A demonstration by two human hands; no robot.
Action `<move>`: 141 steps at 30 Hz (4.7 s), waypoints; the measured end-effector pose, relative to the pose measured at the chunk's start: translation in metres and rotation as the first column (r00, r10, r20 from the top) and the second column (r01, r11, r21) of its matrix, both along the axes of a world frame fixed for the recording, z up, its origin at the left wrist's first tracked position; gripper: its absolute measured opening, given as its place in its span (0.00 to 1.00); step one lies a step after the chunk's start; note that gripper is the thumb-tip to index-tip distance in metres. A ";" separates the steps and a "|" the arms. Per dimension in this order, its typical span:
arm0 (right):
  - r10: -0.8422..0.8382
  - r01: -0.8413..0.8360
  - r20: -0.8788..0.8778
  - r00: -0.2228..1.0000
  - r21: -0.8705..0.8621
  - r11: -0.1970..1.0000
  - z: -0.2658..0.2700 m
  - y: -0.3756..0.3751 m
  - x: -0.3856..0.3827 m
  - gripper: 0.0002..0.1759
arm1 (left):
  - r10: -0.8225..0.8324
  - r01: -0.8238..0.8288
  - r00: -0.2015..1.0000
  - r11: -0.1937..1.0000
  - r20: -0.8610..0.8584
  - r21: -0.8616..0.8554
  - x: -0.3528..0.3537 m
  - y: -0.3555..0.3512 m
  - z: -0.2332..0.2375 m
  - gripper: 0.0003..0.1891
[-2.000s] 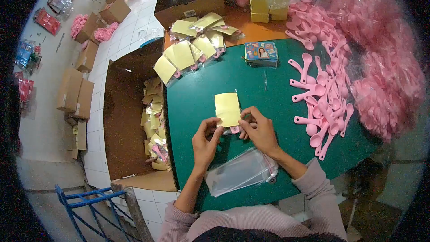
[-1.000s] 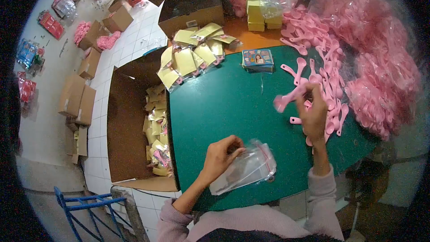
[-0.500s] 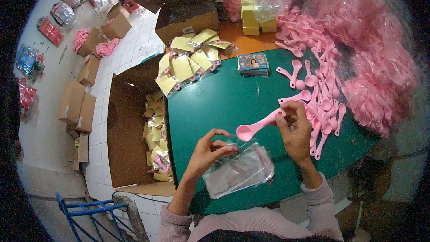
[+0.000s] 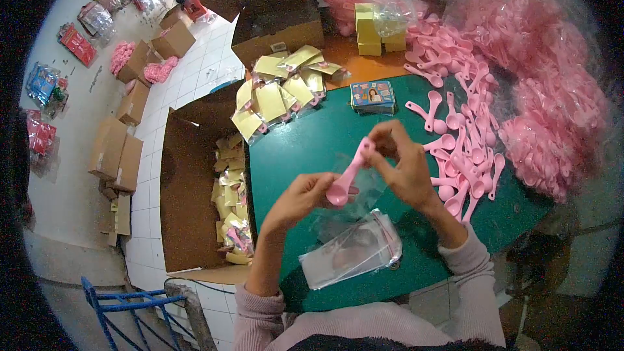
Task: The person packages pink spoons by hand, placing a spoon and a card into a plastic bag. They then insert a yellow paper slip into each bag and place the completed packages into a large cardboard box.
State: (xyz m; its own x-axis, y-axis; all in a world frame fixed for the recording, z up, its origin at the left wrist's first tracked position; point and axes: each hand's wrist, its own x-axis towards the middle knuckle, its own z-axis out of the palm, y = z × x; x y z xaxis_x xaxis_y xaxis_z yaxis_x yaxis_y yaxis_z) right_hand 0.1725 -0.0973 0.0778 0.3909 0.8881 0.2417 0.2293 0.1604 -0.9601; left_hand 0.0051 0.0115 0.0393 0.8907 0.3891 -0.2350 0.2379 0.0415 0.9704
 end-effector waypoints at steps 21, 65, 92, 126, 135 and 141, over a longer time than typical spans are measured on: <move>-0.446 0.633 0.661 0.603 -0.055 0.773 -0.077 0.104 0.124 0.16 | 0.274 -0.234 0.956 0.929 0.107 -0.289 0.006 0.043 0.005 0.18; 0.296 -0.283 0.027 0.955 -0.228 0.932 -0.023 0.069 0.056 0.09 | 0.179 -0.182 0.981 0.983 0.080 0.032 -0.023 0.061 -0.018 0.16; 0.349 -0.383 0.814 0.465 -0.171 0.908 -0.060 0.054 -0.039 0.08 | 0.550 -0.540 0.835 0.817 -0.005 -0.203 -0.013 0.009 -0.057 0.27; 0.147 -0.285 -0.430 0.891 -0.276 0.918 -0.082 0.044 -0.004 0.07 | 0.484 -0.469 0.874 0.816 0.046 0.338 -0.015 0.010 -0.043 0.06; -0.016 -0.050 -0.228 0.974 -0.279 0.959 -0.076 0.048 -0.017 0.06 | 0.639 -0.644 0.765 0.752 0.085 0.141 -0.009 0.006 -0.051 0.12; 0.014 -0.046 -0.112 0.994 -0.287 0.957 -0.076 0.048 -0.018 0.11 | 0.575 -0.581 0.814 0.801 0.082 0.143 -0.010 0.008 -0.049 0.17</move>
